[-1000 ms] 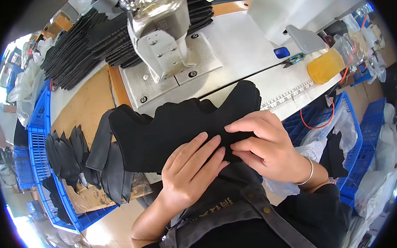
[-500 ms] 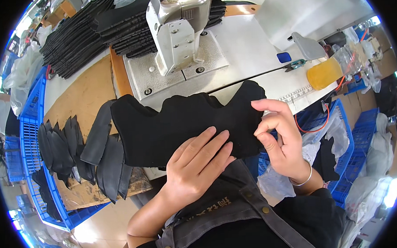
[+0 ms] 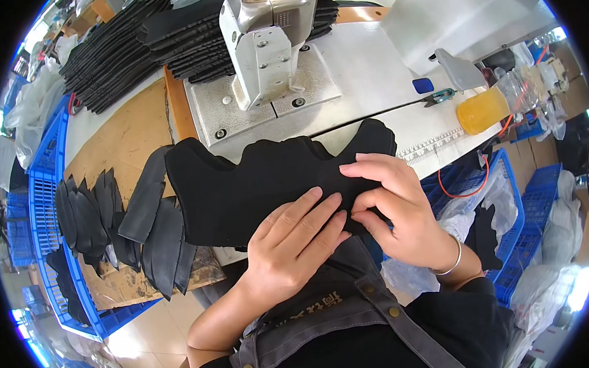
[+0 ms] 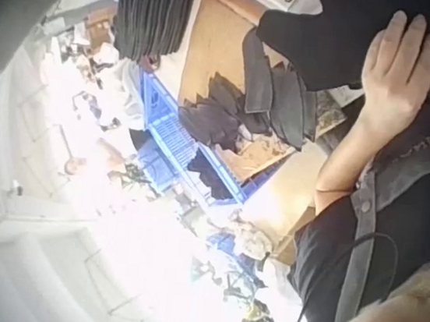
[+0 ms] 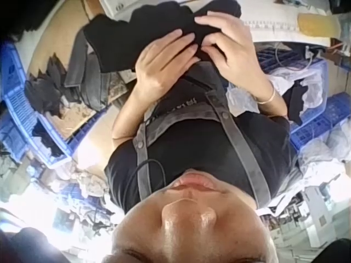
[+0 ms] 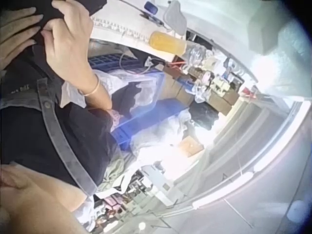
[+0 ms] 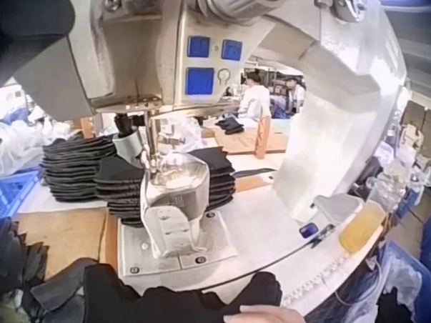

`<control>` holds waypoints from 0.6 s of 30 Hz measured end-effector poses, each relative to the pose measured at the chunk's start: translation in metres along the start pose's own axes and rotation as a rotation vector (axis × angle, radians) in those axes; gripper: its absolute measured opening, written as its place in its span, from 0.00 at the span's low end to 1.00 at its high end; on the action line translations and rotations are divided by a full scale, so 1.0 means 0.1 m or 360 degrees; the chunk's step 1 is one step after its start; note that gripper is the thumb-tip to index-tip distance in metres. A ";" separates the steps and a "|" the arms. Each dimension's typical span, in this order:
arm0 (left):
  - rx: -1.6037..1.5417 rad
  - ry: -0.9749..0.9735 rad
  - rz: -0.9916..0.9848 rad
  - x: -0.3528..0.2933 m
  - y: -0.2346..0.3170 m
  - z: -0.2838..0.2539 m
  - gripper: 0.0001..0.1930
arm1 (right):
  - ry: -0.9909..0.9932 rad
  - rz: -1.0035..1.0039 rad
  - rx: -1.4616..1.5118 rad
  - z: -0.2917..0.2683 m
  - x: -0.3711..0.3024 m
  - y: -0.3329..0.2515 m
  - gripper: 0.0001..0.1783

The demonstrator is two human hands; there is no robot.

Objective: Aligning and layering black fabric and mesh components to assemble a shoe upper at an industrial workstation.

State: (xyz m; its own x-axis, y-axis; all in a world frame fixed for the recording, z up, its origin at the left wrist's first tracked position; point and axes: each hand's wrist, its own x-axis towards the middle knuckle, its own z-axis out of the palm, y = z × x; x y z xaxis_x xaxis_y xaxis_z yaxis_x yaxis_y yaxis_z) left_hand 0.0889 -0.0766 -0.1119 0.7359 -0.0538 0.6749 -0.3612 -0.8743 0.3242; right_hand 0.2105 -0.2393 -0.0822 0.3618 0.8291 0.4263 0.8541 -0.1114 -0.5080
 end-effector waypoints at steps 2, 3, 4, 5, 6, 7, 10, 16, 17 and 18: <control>0.0019 0.0001 -0.0014 0.00 0.01 -0.01 0.13 | -0.0006 0.0012 -0.0081 0.05 0.00 -0.02 0.12; 0.0019 0.0004 -0.0008 0.01 0.00 -0.01 0.13 | 0.0000 0.0011 -0.0086 0.07 -0.03 0.00 0.12; 0.0023 0.0005 -0.0005 0.01 0.00 0.00 0.13 | 0.0058 0.0049 0.0003 0.10 -0.06 0.02 0.12; 0.0027 0.0007 -0.0003 0.02 0.00 0.00 0.14 | 0.0117 0.0086 0.0093 0.11 -0.08 0.03 0.11; 0.0031 0.0009 -0.0004 0.01 0.00 0.00 0.14 | 0.0116 0.0081 0.0094 0.11 -0.11 0.04 0.11; 0.0035 0.0011 0.0005 0.01 0.00 0.00 0.14 | 0.0221 0.0187 0.0324 0.09 -0.14 0.06 0.10; 0.0041 0.0010 0.0013 0.01 0.00 0.00 0.14 | 0.0272 0.0243 0.0429 0.00 -0.15 0.05 0.08; 0.0029 0.0015 0.0006 0.01 -0.01 0.00 0.14 | 0.0106 -0.0037 -0.0123 -0.02 -0.07 -0.01 0.09; 0.0026 0.0020 0.0008 0.00 0.00 0.00 0.14 | 0.0075 -0.0054 -0.0212 -0.03 -0.06 -0.04 0.10; 0.0026 0.0019 0.0007 0.01 0.01 0.00 0.14 | 0.0062 -0.0099 -0.0226 -0.04 -0.05 -0.06 0.11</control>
State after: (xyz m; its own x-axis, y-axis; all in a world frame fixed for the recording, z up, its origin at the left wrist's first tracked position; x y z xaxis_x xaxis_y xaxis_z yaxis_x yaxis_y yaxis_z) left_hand 0.0892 -0.0772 -0.1112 0.7272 -0.0521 0.6844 -0.3551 -0.8818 0.3103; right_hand 0.2055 -0.2447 -0.0783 0.3184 0.8152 0.4839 0.9186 -0.1392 -0.3699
